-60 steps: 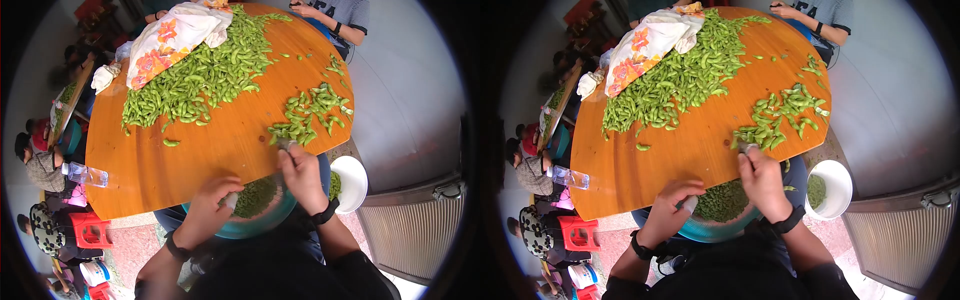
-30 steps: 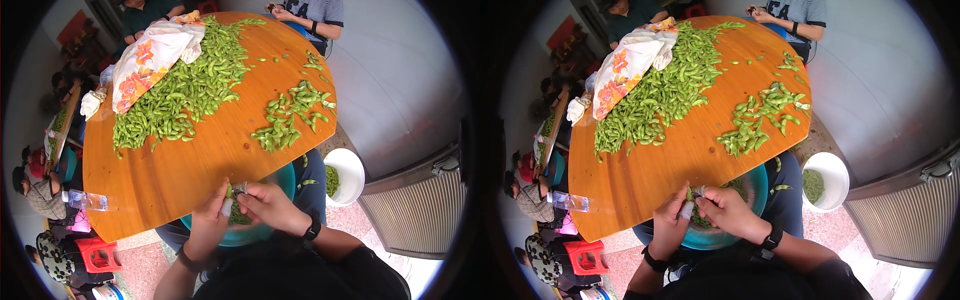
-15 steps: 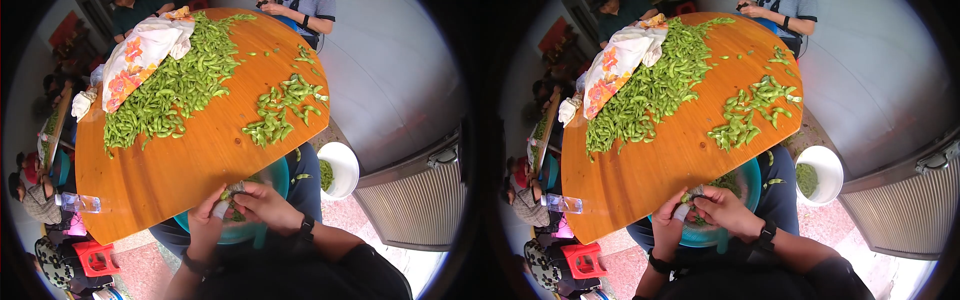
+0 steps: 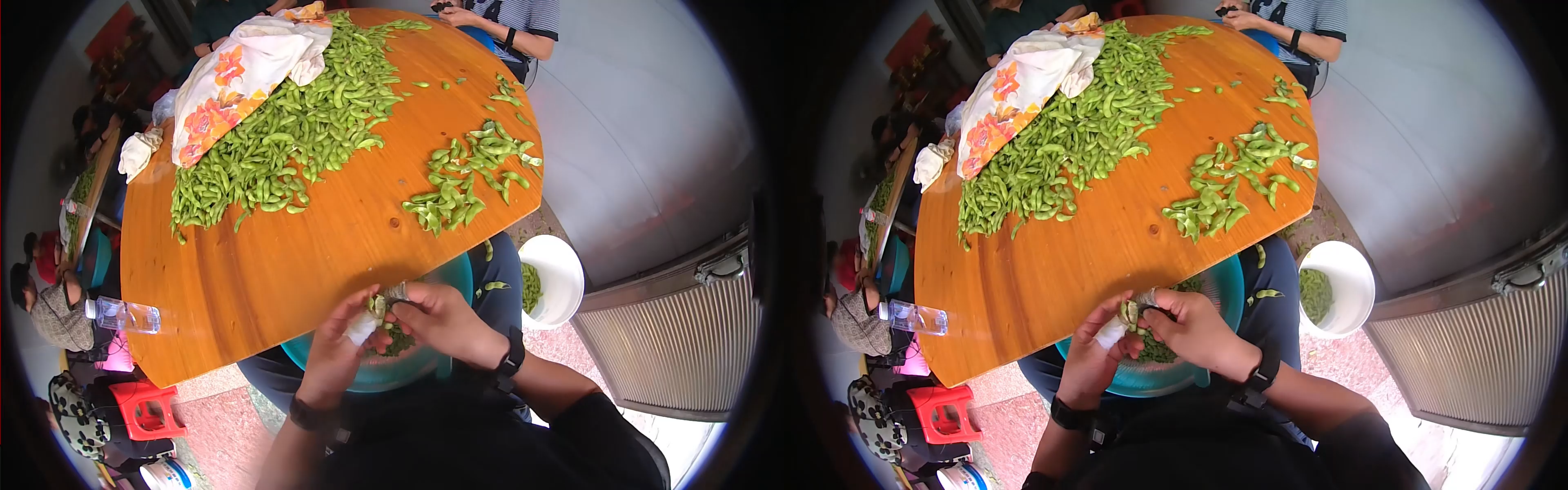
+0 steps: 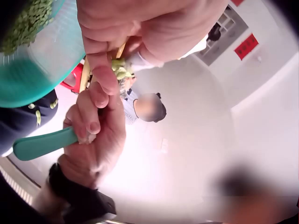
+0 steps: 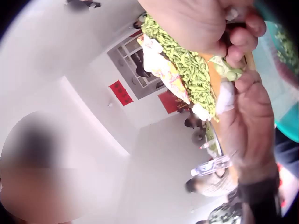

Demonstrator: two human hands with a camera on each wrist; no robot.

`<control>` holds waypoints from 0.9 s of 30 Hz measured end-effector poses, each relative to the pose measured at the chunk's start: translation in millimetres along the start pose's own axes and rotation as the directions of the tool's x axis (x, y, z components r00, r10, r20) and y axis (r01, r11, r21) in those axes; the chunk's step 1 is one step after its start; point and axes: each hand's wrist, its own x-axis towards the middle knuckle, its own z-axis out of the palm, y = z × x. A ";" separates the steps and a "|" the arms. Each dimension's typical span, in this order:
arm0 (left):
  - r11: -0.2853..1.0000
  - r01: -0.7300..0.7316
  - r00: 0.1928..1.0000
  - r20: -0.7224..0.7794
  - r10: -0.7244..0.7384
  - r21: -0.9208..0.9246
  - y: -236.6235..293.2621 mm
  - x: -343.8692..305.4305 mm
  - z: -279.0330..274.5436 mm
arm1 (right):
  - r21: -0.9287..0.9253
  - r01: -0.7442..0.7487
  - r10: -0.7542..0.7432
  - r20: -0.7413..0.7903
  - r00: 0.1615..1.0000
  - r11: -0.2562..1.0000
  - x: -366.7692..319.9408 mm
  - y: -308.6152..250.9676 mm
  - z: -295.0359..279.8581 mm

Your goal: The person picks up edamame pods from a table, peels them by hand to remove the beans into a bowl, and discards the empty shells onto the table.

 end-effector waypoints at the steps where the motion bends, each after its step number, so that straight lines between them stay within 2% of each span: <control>1: 0.985 -0.088 0.995 -0.036 0.094 0.147 -3.5 0.7 0.7 | -0.021 0.117 -0.117 -0.029 0.993 0.993 -0.6 2.0 4.7; 2: 0.941 -0.166 0.980 -0.060 0.191 0.295 -6.6 0.8 1.3 | -0.044 0.231 -0.234 -0.054 0.971 0.972 -1.6 4.3 8.5; 5: 0.950 -0.214 0.965 -0.102 0.242 0.227 -12.0 -0.2 4.6 | -0.067 0.280 -0.285 -0.085 0.955 0.958 -3.7 12.4 14.5; 9: 0.960 -0.164 0.956 -0.205 0.212 0.226 -10.1 -3.5 5.9 | -0.053 0.226 -0.230 -0.103 0.968 0.973 -12.4 11.6 10.5; 11: 0.901 -0.176 0.973 -0.069 0.220 0.397 -6.5 -4.8 0.0 | -0.034 0.156 -0.160 -0.147 0.976 0.987 -16.7 3.9 7.8; 12: 0.902 -0.182 0.972 -0.070 0.226 0.391 -6.4 -5.0 0.5 | -0.042 0.157 -0.161 -0.144 0.976 0.987 -16.2 4.0 5.3; 14: 0.698 -0.314 0.921 0.030 0.388 0.643 -6.2 -5.8 2.2 | -0.023 0.095 -0.097 -0.089 0.991 0.995 -14.8 5.9 1.2; 15: 0.700 -0.318 0.919 0.027 0.392 0.639 -5.9 -5.7 3.0 | -0.029 0.095 -0.098 -0.086 0.992 0.995 -15.4 4.7 1.8; 17: 0.523 -0.426 0.866 0.166 0.471 0.738 -4.4 -5.3 4.2 | 0.031 0.059 -0.057 -0.065 0.996 0.998 -15.7 2.2 6.7; 19: 0.521 -0.418 0.876 0.180 0.447 0.744 -5.8 -7.2 6.5 | 0.048 0.052 -0.049 -0.059 0.997 0.998 -13.9 3.3 10.2; 21: 0.519 -0.409 0.887 0.194 0.418 0.750 -5.2 -10.0 7.2 | -0.007 0.101 -0.102 -0.097 0.990 0.995 -12.8 3.1 13.5; 25: 0.537 -0.311 0.939 0.168 0.299 0.784 1.1 -18.9 11.2 | 0.038 0.071 -0.069 -0.047 0.997 0.997 -12.8 3.3 8.9; 27: 0.545 -0.285 0.950 0.159 0.267 0.789 -6.6 -18.9 11.1 | 0.217 -0.003 -0.005 0.037 0.999 0.976 -14.8 4.3 7.7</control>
